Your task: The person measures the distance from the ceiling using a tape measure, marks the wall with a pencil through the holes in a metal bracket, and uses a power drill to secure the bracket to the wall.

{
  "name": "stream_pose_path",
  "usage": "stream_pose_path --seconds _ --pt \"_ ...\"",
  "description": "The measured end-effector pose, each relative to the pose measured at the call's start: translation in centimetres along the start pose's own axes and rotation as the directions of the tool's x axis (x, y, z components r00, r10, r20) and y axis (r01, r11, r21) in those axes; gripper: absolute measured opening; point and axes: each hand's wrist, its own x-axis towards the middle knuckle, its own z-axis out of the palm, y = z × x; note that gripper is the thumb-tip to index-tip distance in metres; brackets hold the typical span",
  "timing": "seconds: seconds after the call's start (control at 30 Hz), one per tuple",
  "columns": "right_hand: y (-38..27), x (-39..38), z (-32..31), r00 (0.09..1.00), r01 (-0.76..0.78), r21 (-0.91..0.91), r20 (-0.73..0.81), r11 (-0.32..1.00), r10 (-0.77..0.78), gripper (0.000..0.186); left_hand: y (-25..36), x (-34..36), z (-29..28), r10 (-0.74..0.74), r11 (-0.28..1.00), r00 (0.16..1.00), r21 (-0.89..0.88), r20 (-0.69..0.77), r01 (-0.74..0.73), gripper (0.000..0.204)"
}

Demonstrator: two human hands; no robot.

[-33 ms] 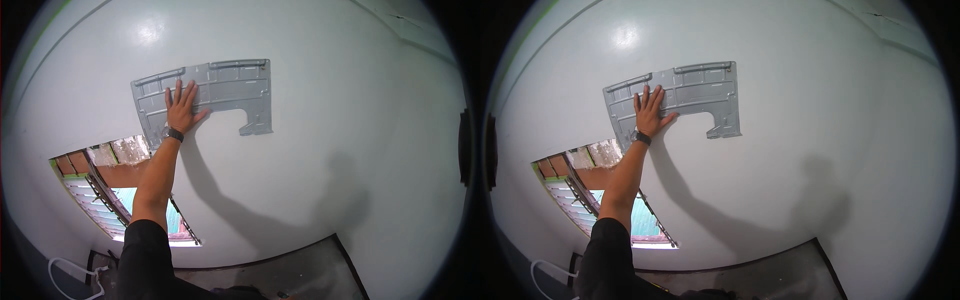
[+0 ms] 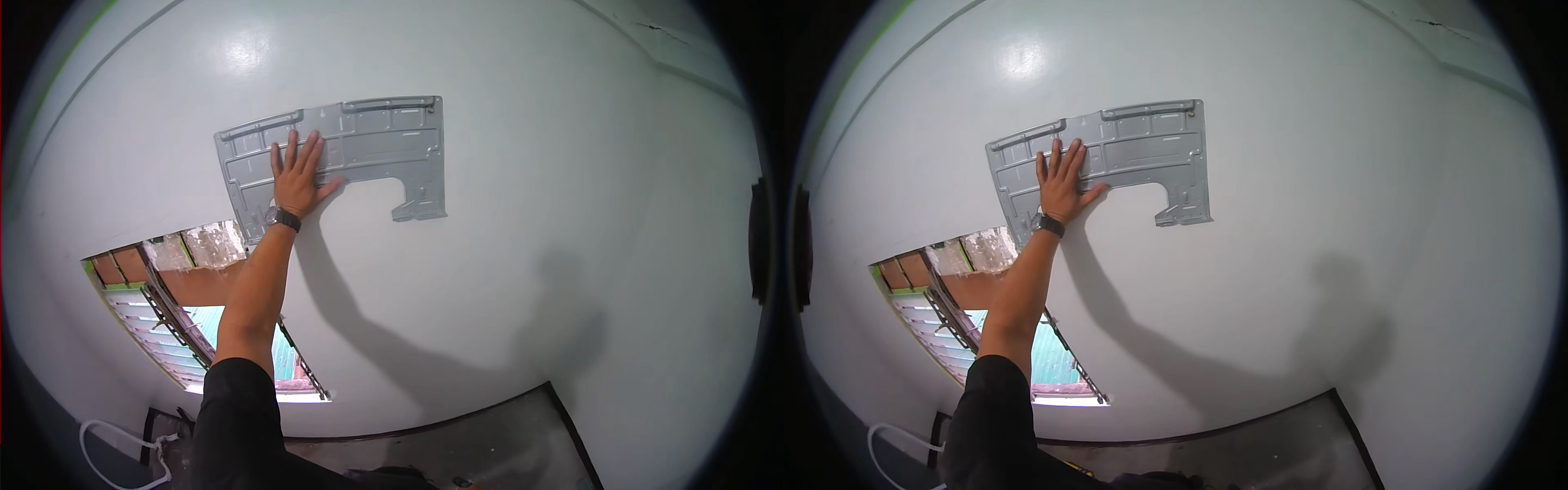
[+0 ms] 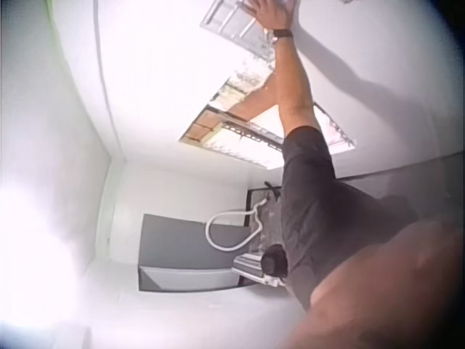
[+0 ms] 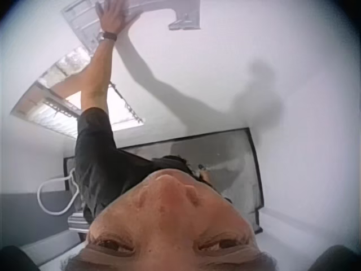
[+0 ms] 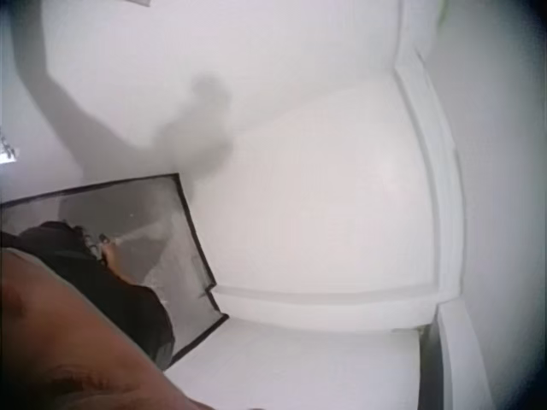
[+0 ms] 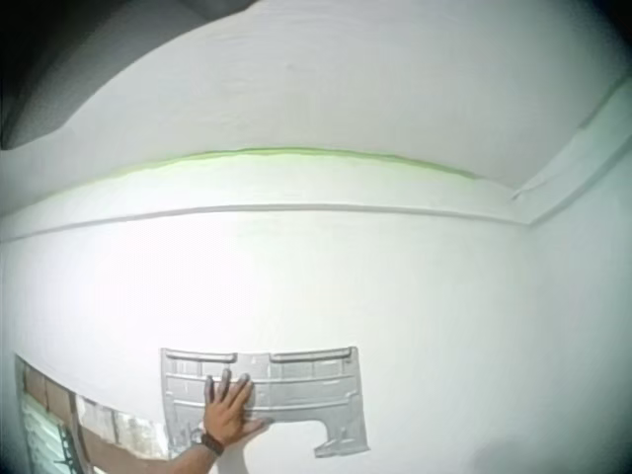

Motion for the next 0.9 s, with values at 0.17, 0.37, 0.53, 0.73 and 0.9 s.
stream_pose_path --seconds 0.17,0.37,0.53,0.73,0.9 --pt "-3.0 1.4 2.3 0.981 -0.151 0.112 -0.105 0.982 0.163 0.029 -0.6 -0.5 -0.2 0.006 1.000 1.000 0.017 -0.004 -0.006 0.098" --pt "-6.5 4.9 4.6 0.971 -0.219 -0.151 -0.126 0.964 0.201 0.030 -1.4 -0.8 -0.9 -0.007 1.000 0.997 -0.023 0.076 0.009 0.102" --pt "-9.4 6.9 5.5 0.959 -0.279 -0.400 -0.163 0.873 0.232 0.032 -0.6 -0.5 0.0 -0.024 0.997 0.999 -0.067 0.025 0.025 0.099" --pt "-10.5 9.3 7.6 0.943 -0.333 -0.623 -0.194 0.708 0.272 0.034 -1.2 -1.0 -0.3 -0.042 0.993 0.999 -0.108 0.034 0.045 0.098" --pt "-10.4 10.3 8.7 0.924 -0.379 -0.727 -0.260 0.573 0.281 0.036 -1.3 -1.2 -0.2 -0.042 0.988 0.999 -0.151 -0.001 0.041 0.097"
